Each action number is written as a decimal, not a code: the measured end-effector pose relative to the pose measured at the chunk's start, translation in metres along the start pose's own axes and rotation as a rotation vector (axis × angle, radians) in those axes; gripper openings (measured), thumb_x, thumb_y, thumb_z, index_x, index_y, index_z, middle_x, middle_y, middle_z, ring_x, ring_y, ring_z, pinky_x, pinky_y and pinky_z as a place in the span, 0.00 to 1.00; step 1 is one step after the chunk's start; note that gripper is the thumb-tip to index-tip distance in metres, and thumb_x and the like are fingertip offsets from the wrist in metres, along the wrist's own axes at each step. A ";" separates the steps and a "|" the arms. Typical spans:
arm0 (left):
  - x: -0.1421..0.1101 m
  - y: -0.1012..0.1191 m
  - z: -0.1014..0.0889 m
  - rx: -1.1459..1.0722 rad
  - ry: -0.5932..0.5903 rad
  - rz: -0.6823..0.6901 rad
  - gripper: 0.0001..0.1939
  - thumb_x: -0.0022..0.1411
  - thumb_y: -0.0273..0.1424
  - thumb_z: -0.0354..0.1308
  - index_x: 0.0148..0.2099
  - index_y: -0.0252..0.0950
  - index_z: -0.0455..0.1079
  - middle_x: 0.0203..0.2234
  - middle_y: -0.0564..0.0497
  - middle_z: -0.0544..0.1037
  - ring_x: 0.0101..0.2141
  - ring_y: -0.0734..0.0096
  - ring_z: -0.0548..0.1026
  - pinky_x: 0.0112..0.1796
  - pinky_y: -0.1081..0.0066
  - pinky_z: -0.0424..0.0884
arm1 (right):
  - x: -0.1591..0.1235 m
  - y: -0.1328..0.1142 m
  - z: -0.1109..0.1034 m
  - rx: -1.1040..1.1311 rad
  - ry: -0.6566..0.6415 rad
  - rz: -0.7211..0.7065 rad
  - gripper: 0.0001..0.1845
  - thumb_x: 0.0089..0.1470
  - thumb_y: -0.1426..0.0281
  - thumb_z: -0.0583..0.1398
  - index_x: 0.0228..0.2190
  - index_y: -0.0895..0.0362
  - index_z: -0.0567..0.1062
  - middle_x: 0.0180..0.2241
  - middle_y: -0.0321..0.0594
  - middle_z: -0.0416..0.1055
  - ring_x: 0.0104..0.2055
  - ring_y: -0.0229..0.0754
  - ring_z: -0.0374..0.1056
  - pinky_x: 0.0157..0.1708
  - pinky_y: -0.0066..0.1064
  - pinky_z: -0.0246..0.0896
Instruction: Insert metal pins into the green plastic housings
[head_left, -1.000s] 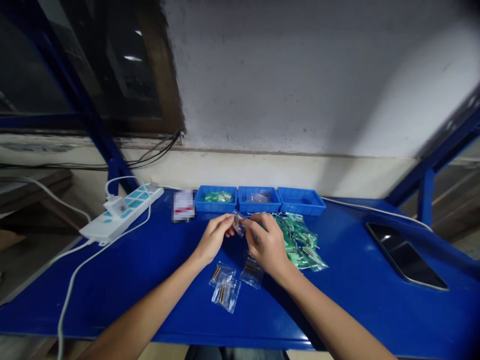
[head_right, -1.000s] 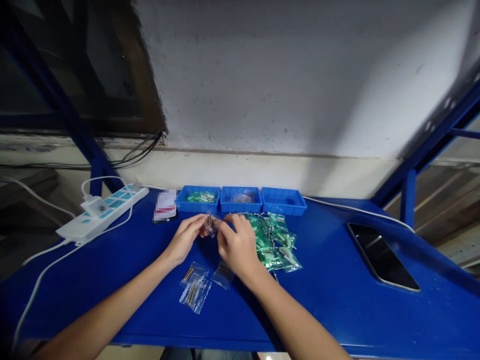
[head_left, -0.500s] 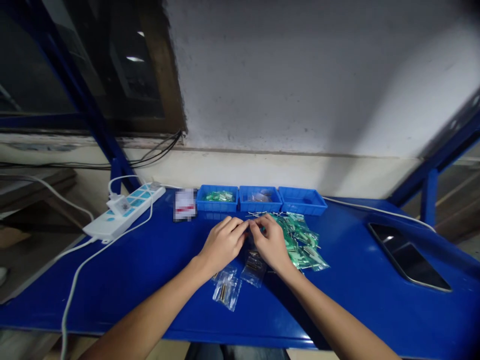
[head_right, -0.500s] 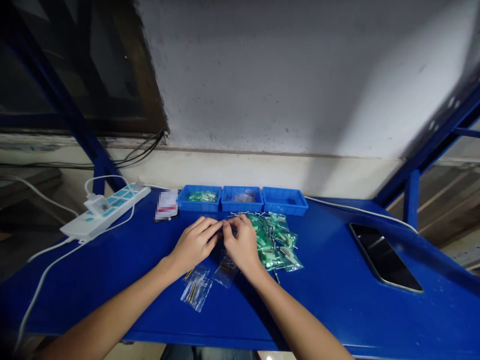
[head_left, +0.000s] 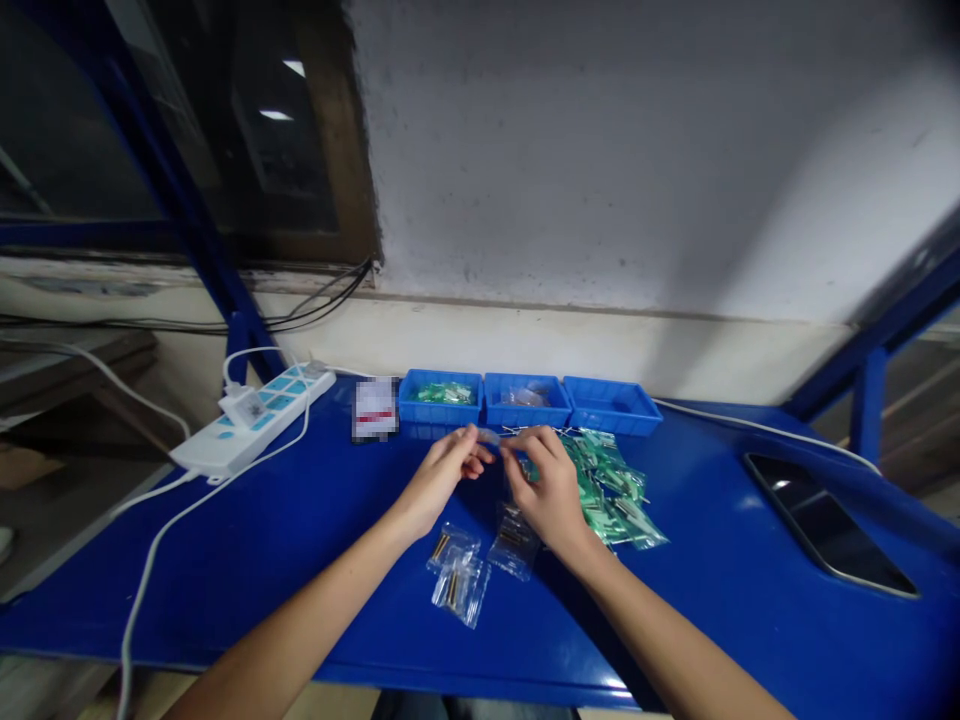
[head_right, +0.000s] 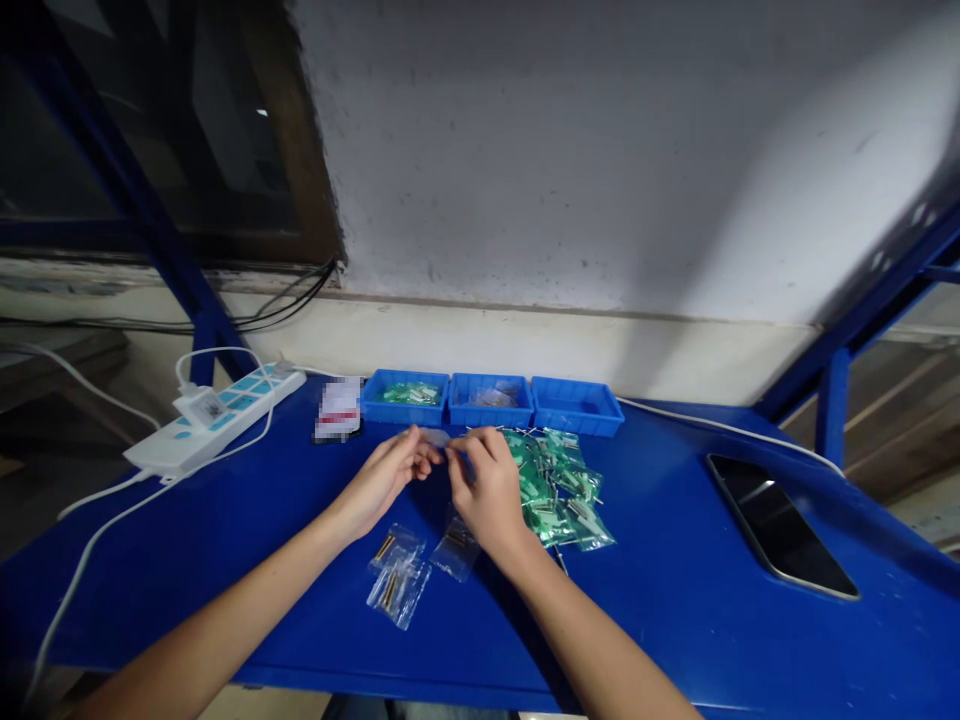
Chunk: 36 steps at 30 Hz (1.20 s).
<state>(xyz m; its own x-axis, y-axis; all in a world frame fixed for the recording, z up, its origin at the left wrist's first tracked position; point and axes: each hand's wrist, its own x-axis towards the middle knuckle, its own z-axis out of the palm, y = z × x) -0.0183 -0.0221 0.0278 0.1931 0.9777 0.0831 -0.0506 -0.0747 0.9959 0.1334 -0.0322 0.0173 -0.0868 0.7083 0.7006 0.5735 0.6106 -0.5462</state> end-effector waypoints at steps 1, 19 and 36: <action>0.001 0.000 0.000 -0.086 -0.007 -0.034 0.22 0.62 0.47 0.48 0.41 0.32 0.70 0.31 0.46 0.75 0.31 0.71 0.71 0.33 0.71 0.66 | -0.001 0.000 0.001 -0.011 -0.025 -0.033 0.08 0.56 0.73 0.53 0.33 0.55 0.73 0.34 0.43 0.66 0.38 0.43 0.63 0.38 0.35 0.60; -0.008 -0.001 -0.003 0.829 -0.046 0.741 0.09 0.62 0.25 0.52 0.43 0.38 0.69 0.38 0.48 0.72 0.42 0.66 0.69 0.44 0.63 0.67 | 0.014 -0.001 0.006 0.689 -0.068 0.746 0.16 0.44 0.57 0.61 0.21 0.58 0.70 0.16 0.29 0.58 0.18 0.32 0.51 0.19 0.26 0.45; -0.001 0.004 -0.045 0.994 -0.567 0.108 0.19 0.54 0.39 0.59 0.50 0.45 0.68 0.46 0.50 0.67 0.42 0.64 0.71 0.40 0.69 0.68 | 0.047 0.074 -0.032 -0.654 -0.121 0.067 0.13 0.58 0.65 0.51 0.32 0.56 0.74 0.27 0.42 0.72 0.32 0.43 0.67 0.31 0.31 0.56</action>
<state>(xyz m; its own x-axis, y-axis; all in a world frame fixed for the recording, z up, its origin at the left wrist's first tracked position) -0.0626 -0.0150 0.0301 0.6610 0.7464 -0.0778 0.6532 -0.5213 0.5492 0.1979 0.0350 0.0244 -0.1026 0.7952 0.5977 0.9532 0.2503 -0.1694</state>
